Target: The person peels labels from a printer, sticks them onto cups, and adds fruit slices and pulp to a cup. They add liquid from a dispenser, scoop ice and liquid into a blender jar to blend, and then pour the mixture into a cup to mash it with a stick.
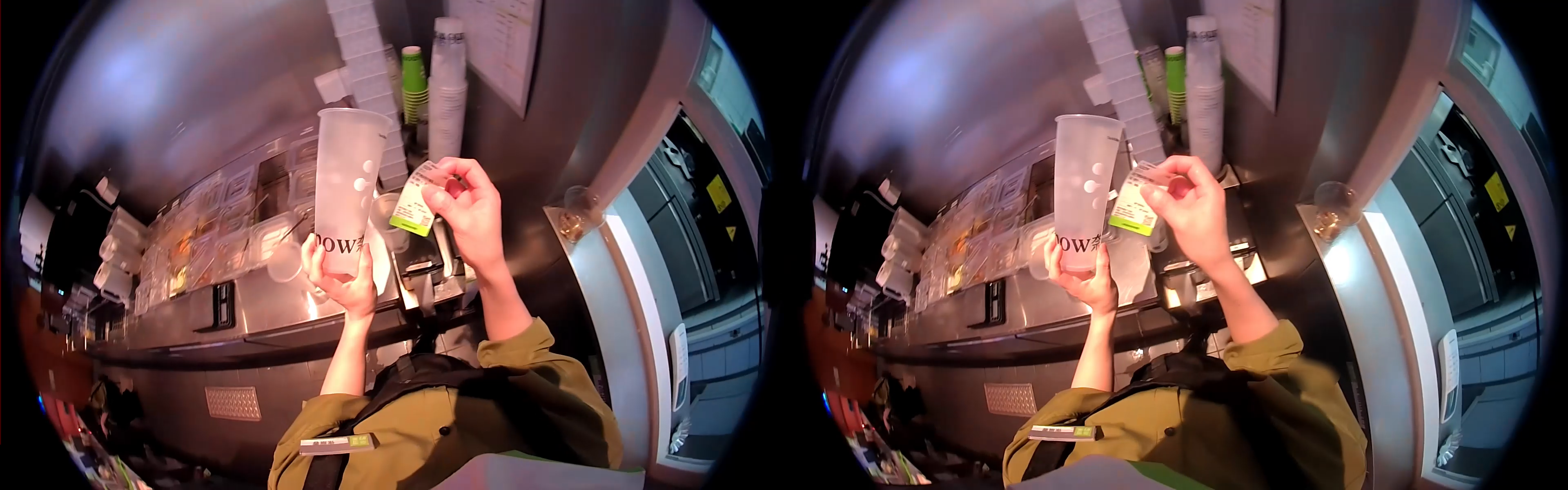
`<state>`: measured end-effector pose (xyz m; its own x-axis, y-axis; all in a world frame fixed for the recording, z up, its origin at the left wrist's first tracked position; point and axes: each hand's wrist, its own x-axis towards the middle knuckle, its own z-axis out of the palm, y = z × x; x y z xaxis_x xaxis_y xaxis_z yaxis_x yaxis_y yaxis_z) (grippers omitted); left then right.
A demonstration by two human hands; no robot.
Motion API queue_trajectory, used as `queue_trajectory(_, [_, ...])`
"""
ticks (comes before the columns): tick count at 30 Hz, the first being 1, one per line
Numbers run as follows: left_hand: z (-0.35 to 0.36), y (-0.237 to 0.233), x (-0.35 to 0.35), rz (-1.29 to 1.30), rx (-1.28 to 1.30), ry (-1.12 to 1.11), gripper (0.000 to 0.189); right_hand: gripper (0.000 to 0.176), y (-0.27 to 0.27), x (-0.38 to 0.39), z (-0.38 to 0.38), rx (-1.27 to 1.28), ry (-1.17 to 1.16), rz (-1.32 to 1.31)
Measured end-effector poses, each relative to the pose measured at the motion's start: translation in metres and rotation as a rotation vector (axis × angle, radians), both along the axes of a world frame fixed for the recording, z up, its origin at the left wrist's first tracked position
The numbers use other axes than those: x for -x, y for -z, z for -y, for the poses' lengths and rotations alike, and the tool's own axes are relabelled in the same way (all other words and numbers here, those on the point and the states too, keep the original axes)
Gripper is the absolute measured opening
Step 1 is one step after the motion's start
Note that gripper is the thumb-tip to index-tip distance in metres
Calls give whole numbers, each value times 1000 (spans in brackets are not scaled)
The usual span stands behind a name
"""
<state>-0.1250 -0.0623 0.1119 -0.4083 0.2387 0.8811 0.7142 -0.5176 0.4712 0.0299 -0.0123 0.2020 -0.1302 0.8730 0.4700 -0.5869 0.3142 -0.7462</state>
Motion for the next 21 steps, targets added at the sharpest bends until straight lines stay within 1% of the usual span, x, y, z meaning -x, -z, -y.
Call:
queue_trajectory(1, [9, 1, 1, 195, 78, 35, 61, 24, 2, 4, 2, 38, -40, 4])
queue_trajectory(2, [19, -9, -4, 393, 156, 76, 57, 23, 3, 7, 4, 79, -75, 12])
queue_trajectory(3, [27, -24, -12, 1039, 61, 607, 46, 21, 5, 8, 6, 116, -111, 49])
queue_trajectory(4, [32, -25, 0, 1519, 206, 790, 46, 20, 8, 8, 6, 97, -140, 100])
queue_trajectory(6, [37, 1, 17, 1911, 227, 1548, 49, 20, 11, 13, 9, 66, -137, 203])
queue_trajectory(7, [43, -8, 11, 2063, 246, 1457, 53, 21, 10, 16, 13, 53, -98, 249])
queue_trajectory(8, [49, -15, 8, 2123, 243, 1534, 53, 21, 12, 19, 14, 24, -62, 263])
queue_trajectory(10, [54, -13, 9, 2223, 188, 1666, 53, 21, 17, 28, 16, -25, 14, 287])
queue_trajectory(11, [56, -11, 9, 2247, 197, 1692, 52, 21, 17, 32, 19, -57, 55, 249])
queue_trajectory(13, [56, -8, 9, 2287, 209, 1750, 50, 21, 14, 29, 25, -128, 137, 368])
queue_trajectory(16, [57, -14, -6, 2010, 233, 1545, 44, 22, 9, 32, 33, -210, 240, 478])
queue_trajectory(17, [58, -13, -10, 1880, 310, 1379, 38, 22, 7, 33, 36, -220, 282, 511])
queue_trajectory(19, [60, -8, -17, 1716, 306, 1306, 39, 25, 5, 37, 38, -216, 389, 546])
queue_trajectory(20, [60, -8, -20, 1629, 302, 1271, 40, 27, 3, 41, 39, -239, 463, 503])
queue_trajectory(21, [61, -12, -26, 1566, 303, 1194, 38, 35, 8, 42, 35, -266, 515, 545])
